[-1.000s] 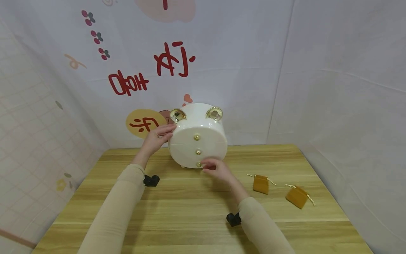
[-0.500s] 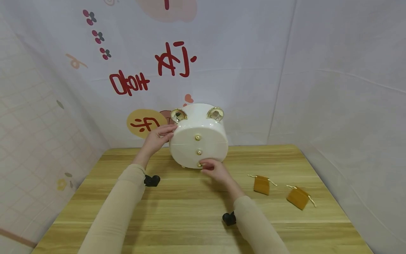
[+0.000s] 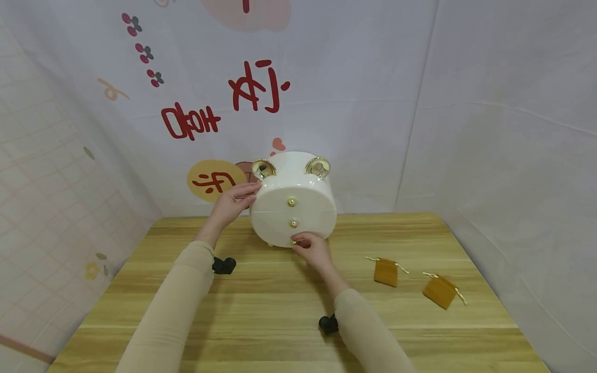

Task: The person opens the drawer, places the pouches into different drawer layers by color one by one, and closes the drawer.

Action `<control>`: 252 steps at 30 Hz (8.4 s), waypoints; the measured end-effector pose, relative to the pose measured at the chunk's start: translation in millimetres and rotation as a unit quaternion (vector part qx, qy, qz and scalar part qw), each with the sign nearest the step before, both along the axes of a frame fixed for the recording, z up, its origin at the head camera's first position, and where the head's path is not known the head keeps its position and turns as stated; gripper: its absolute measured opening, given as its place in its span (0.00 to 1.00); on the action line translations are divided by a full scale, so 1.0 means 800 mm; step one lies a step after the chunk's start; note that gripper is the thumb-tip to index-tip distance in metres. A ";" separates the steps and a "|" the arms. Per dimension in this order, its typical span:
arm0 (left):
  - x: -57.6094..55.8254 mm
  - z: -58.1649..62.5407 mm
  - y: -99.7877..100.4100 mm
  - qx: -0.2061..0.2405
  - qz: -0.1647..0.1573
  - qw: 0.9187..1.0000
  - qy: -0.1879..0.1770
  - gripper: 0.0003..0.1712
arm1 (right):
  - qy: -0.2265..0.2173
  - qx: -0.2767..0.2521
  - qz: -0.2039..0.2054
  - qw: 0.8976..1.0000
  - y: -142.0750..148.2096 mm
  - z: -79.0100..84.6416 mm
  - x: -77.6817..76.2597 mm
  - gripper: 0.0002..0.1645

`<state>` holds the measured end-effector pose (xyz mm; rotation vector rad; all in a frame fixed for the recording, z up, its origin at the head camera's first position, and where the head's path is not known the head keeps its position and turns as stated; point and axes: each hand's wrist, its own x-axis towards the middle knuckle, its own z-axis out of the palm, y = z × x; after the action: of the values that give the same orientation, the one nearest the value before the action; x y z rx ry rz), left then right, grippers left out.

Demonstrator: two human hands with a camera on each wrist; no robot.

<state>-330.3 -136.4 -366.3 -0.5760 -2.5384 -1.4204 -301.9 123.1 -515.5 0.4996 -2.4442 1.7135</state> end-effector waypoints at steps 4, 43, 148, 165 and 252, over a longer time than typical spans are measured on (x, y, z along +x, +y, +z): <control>0.001 0.001 0.001 0.000 0.001 1.000 -0.001 0.21 | 0.004 -0.003 -0.026 1.000 -0.004 -0.002 0.002 0.12; 0.000 -0.001 0.000 0.003 -0.006 1.000 0.007 0.21 | 0.006 -0.044 0.007 0.999 0.000 -0.002 0.020 0.10; 0.004 -0.001 0.003 0.004 -0.006 1.000 -0.006 0.23 | 0.071 0.020 0.044 0.996 0.020 0.014 0.187 0.09; 0.002 -0.001 0.002 0.007 -0.004 1.000 -0.012 0.23 | 0.041 -0.006 0.058 0.997 0.022 0.013 0.184 0.05; 0.000 -0.001 0.000 -0.003 -0.007 1.000 0.007 0.22 | 0.003 -0.004 0.056 0.998 0.030 0.027 0.188 0.03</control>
<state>-330.5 -136.6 -366.8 -0.6050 -2.5335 -1.4091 -151.1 146.8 -494.1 0.6519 -2.4461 1.7597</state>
